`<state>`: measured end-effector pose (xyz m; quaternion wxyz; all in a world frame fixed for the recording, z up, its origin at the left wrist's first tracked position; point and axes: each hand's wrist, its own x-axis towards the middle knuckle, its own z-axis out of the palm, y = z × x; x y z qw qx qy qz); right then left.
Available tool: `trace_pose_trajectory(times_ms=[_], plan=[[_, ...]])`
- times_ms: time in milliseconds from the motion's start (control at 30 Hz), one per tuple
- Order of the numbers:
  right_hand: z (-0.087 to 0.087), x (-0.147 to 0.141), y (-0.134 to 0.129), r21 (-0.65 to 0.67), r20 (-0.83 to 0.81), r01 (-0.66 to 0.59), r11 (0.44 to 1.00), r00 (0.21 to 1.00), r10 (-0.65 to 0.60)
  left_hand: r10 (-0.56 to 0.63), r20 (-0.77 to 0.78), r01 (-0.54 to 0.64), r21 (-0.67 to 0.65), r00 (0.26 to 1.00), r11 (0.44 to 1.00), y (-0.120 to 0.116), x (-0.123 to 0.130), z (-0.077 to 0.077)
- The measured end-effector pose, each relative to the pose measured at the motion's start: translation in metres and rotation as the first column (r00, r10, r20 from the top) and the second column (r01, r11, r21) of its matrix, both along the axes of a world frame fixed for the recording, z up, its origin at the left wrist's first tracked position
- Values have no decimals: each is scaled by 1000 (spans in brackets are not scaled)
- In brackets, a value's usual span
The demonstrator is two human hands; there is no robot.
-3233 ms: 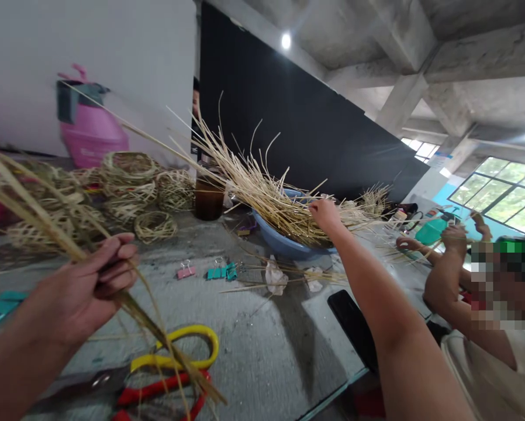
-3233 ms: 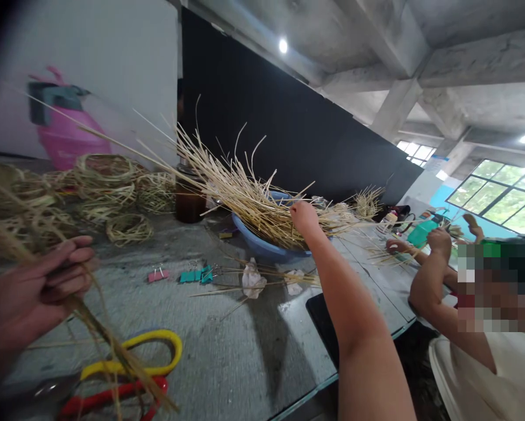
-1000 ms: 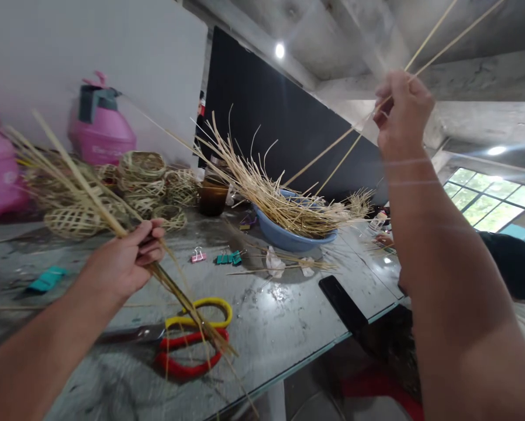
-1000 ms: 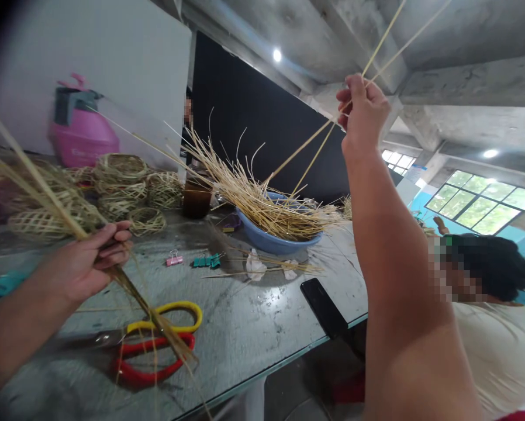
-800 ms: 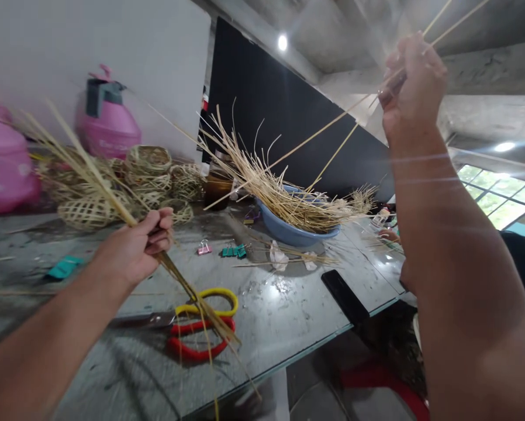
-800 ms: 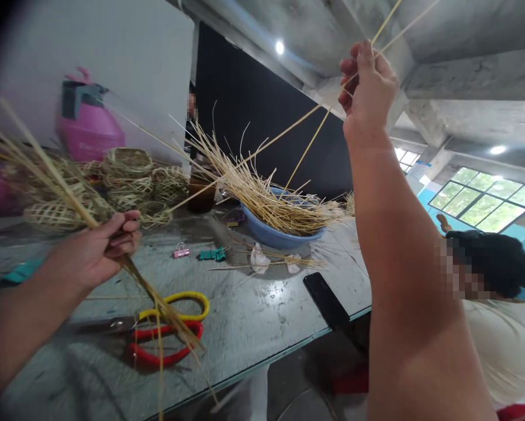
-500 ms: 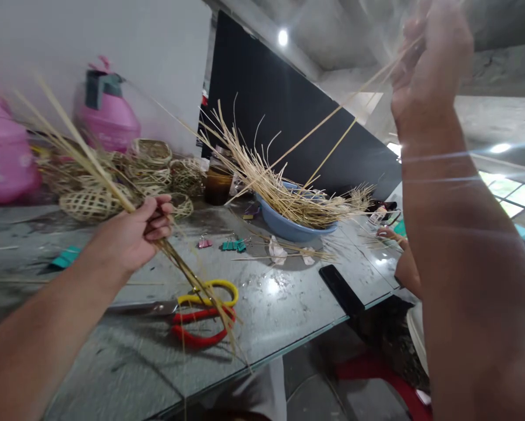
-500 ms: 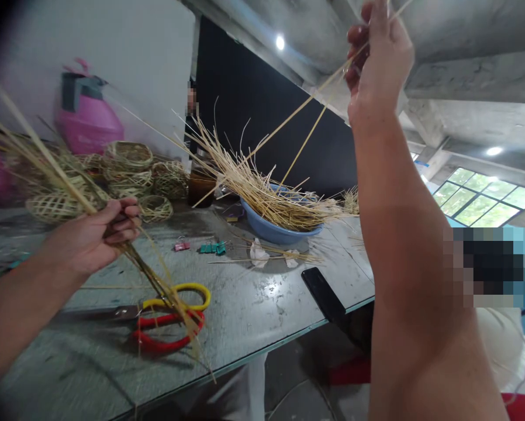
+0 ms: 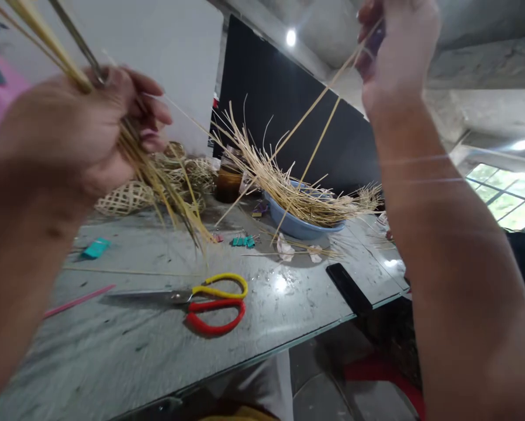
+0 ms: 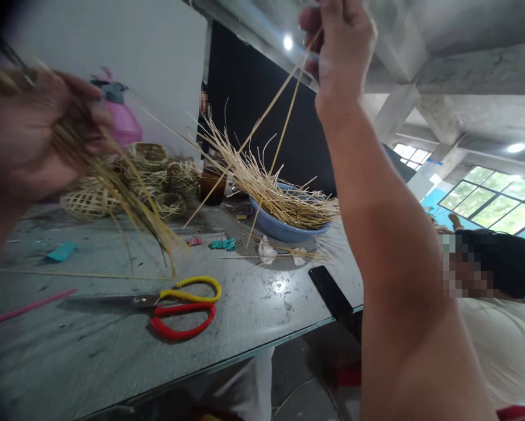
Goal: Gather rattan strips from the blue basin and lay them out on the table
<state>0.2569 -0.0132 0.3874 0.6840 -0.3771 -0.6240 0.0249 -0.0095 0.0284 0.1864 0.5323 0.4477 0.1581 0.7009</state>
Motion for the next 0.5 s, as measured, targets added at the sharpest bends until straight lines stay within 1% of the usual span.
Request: trace_pose_trajectory(times_ms=[33,67,133,200,267,333,400,500], plan=[[-14,-5,-1,19,-13,4,1000,1000,-4,41,-37,-38,78,998,996,0,2,4],[-26,-9,0,-2,-13,-4,1000,1000,4,84,-66,-73,153,994,985,0,5,8],[-43,-11,6,-59,-34,-27,998,999,25,160,-71,-143,196,985,970,-1,13,16],[-55,-9,17,-122,-61,-53,991,997,46,185,-83,-164,217,979,962,-3,23,26],[-64,-6,29,-185,-74,-68,980,996,55,178,-55,-157,273,982,949,-4,33,35],[-72,-4,41,-216,-80,-64,974,996,48,112,-45,-93,314,993,945,-2,43,39],[-81,-1,52,-219,-52,-75,973,997,66,35,-75,-12,291,997,957,3,55,36],[-94,3,68,-249,31,-90,964,994,101,-16,-149,43,181,989,983,14,71,17]])
